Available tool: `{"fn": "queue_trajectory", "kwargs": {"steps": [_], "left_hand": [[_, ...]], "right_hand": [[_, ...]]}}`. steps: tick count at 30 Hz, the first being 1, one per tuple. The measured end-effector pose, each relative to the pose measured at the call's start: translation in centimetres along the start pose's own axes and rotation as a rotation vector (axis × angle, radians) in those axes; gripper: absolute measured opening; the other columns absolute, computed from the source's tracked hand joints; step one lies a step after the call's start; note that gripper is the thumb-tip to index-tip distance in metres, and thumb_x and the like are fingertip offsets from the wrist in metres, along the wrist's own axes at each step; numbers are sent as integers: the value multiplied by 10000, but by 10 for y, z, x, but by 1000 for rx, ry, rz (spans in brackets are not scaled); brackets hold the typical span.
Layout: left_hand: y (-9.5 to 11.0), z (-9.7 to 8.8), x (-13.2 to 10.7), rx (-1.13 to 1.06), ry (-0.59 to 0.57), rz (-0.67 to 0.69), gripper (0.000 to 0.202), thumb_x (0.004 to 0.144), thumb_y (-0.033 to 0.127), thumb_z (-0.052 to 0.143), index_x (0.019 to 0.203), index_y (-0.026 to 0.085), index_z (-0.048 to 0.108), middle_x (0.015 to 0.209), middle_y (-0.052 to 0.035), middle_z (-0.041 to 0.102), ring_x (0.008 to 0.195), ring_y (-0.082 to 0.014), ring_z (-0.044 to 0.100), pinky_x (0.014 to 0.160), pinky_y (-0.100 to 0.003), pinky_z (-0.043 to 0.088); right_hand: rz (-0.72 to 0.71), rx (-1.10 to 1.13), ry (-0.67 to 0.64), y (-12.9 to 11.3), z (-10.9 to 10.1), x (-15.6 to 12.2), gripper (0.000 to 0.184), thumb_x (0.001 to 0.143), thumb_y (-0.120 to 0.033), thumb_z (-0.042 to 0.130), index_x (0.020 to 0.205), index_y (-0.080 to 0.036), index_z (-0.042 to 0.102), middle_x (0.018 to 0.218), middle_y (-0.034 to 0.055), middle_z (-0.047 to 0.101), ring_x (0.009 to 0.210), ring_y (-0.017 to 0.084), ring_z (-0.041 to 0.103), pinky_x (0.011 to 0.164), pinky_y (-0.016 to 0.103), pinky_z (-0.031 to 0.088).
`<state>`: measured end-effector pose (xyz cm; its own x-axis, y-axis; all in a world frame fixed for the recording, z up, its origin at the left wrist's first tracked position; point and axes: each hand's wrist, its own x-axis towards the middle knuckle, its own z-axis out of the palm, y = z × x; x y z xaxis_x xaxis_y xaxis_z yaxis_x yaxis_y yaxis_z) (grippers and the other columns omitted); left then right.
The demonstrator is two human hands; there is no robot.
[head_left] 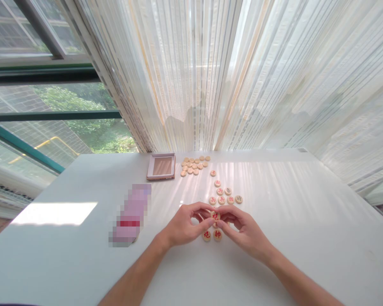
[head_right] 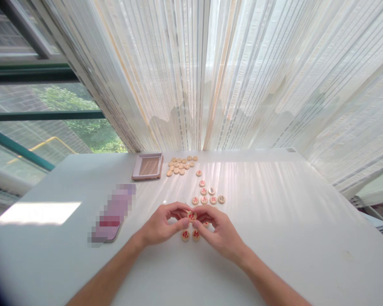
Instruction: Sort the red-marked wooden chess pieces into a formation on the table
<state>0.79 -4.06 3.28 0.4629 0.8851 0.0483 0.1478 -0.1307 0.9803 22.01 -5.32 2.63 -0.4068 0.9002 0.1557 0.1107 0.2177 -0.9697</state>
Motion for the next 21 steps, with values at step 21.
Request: {"fn": "queue_trajectory", "kwargs": {"steps": [21], "left_hand": [[-7, 7, 1, -125, 44, -97, 273, 882, 414, 688, 978, 166, 625, 830, -72, 741, 742, -187, 703, 668, -275, 546]], "right_hand": [[-275, -260, 58, 10, 5, -2, 220, 935, -158, 602, 1121, -264, 651, 906, 37, 680, 769, 175, 637, 716, 323, 560]]}}
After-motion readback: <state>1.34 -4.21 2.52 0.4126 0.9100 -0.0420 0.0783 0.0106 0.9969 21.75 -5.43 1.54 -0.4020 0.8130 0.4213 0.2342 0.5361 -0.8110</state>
